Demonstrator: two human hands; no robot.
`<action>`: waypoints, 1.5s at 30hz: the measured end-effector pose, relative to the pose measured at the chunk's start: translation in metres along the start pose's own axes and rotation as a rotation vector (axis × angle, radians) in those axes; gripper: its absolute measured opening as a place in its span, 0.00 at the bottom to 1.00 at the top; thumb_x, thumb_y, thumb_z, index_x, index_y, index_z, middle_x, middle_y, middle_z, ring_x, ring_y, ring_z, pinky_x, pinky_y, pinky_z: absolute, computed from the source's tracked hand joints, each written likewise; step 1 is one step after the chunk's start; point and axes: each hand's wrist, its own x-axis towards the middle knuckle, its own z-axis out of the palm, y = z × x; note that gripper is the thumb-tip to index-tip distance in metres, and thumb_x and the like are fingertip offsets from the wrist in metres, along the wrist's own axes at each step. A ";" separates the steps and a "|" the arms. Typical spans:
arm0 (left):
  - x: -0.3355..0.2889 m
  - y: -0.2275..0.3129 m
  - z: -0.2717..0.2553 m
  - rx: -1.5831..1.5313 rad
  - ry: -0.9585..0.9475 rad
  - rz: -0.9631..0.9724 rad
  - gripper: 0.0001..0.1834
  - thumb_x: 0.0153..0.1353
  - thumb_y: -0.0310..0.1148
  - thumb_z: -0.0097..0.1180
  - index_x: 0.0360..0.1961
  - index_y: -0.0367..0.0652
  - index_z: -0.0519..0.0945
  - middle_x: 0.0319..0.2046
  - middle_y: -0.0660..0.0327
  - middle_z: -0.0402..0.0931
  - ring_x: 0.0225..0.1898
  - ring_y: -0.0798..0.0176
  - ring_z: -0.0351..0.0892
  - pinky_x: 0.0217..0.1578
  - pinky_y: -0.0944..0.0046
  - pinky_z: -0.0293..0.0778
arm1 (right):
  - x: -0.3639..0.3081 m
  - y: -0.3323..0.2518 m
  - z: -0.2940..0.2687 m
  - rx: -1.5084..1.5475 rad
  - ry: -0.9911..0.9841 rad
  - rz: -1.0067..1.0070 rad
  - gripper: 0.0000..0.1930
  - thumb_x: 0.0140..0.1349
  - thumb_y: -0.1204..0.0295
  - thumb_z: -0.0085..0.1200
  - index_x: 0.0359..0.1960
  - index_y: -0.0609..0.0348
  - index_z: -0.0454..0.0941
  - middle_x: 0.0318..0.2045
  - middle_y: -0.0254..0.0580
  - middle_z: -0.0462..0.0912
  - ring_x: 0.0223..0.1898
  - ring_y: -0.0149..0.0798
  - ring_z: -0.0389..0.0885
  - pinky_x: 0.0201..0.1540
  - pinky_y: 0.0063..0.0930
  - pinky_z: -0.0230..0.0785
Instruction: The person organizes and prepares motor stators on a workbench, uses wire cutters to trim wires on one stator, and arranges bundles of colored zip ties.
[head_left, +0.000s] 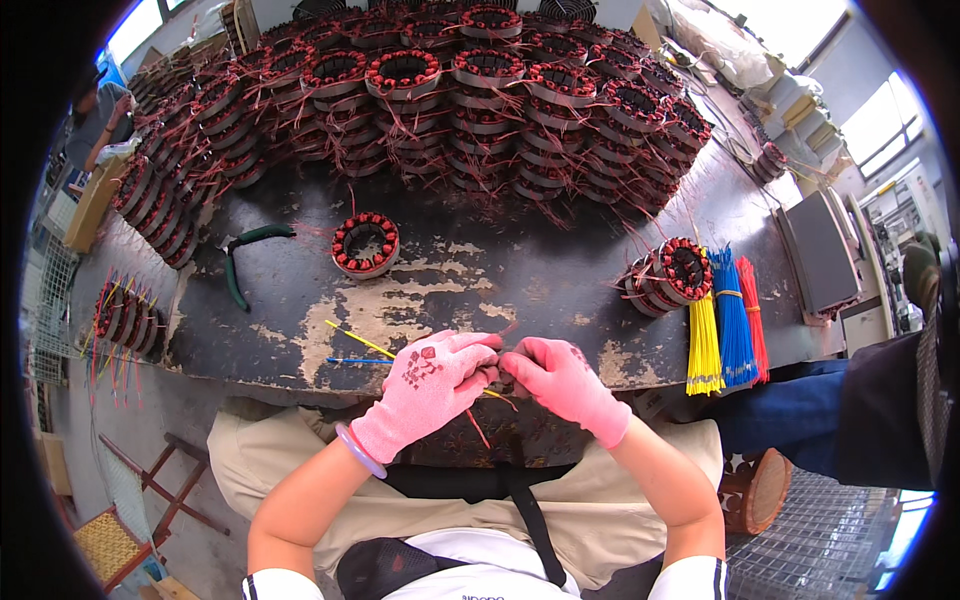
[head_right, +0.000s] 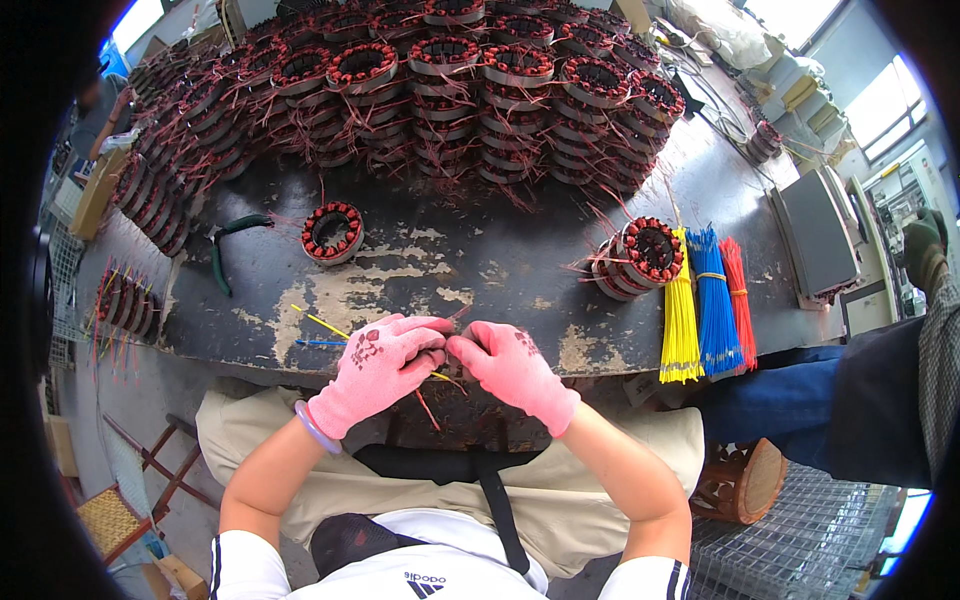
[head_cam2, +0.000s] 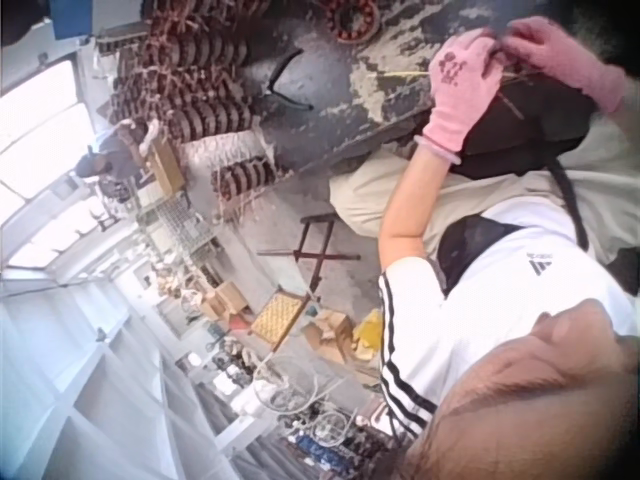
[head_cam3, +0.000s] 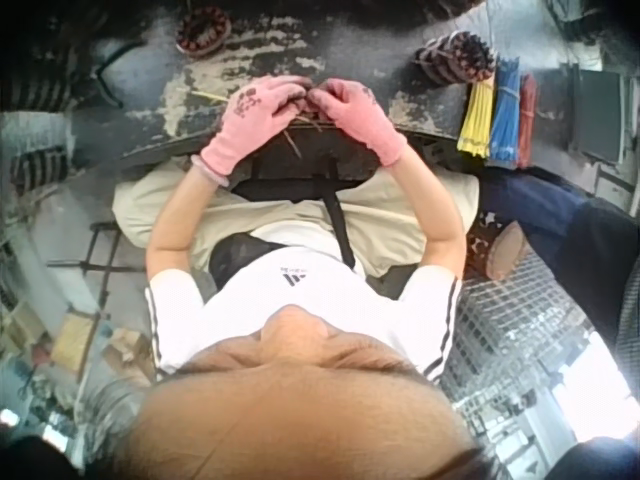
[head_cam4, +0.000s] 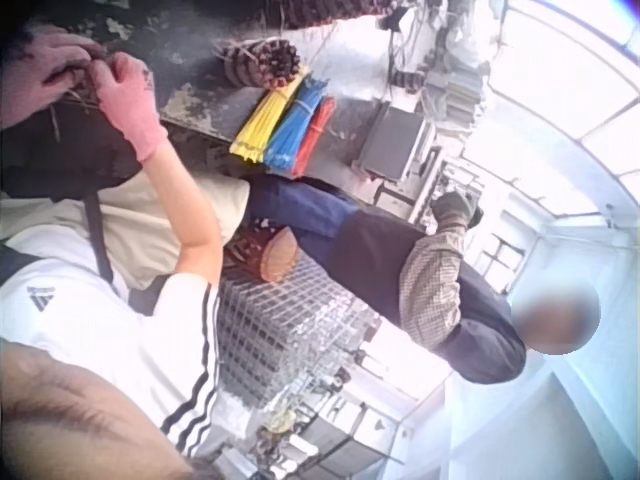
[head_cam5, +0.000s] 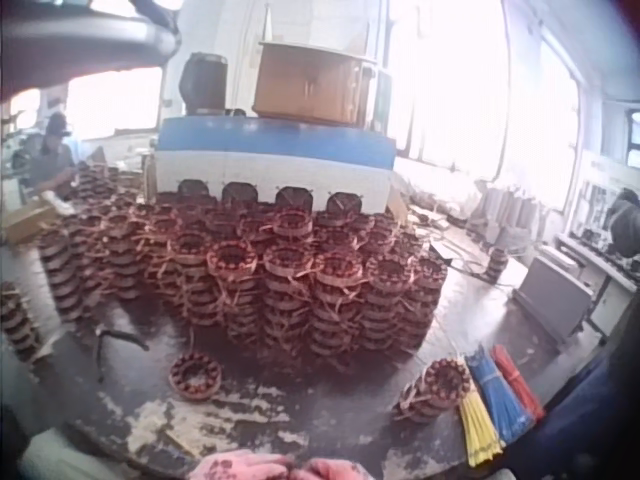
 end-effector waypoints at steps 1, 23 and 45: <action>0.001 -0.001 0.000 -0.012 -0.004 0.003 0.07 0.57 0.30 0.62 0.37 0.45 0.85 0.47 0.65 0.84 0.41 0.55 0.83 0.42 0.57 0.79 | -0.004 0.007 0.004 -0.189 0.179 -0.173 0.13 0.63 0.62 0.62 0.37 0.61 0.80 0.29 0.41 0.83 0.30 0.46 0.82 0.35 0.37 0.73; -0.004 -0.002 -0.011 0.013 -0.043 0.008 0.06 0.56 0.30 0.62 0.35 0.44 0.84 0.45 0.64 0.85 0.39 0.55 0.83 0.41 0.57 0.78 | -0.057 0.039 0.005 -0.847 0.118 -0.127 0.14 0.60 0.58 0.64 0.32 0.55 0.79 0.29 0.37 0.81 0.36 0.41 0.83 0.38 0.37 0.75; -0.007 -0.007 -0.007 0.037 -0.013 0.044 0.08 0.57 0.33 0.64 0.39 0.46 0.84 0.47 0.64 0.85 0.38 0.55 0.82 0.41 0.58 0.79 | -0.011 0.012 0.028 -0.751 0.508 -0.867 0.17 0.53 0.70 0.67 0.45 0.52 0.79 0.38 0.36 0.82 0.37 0.43 0.81 0.42 0.40 0.72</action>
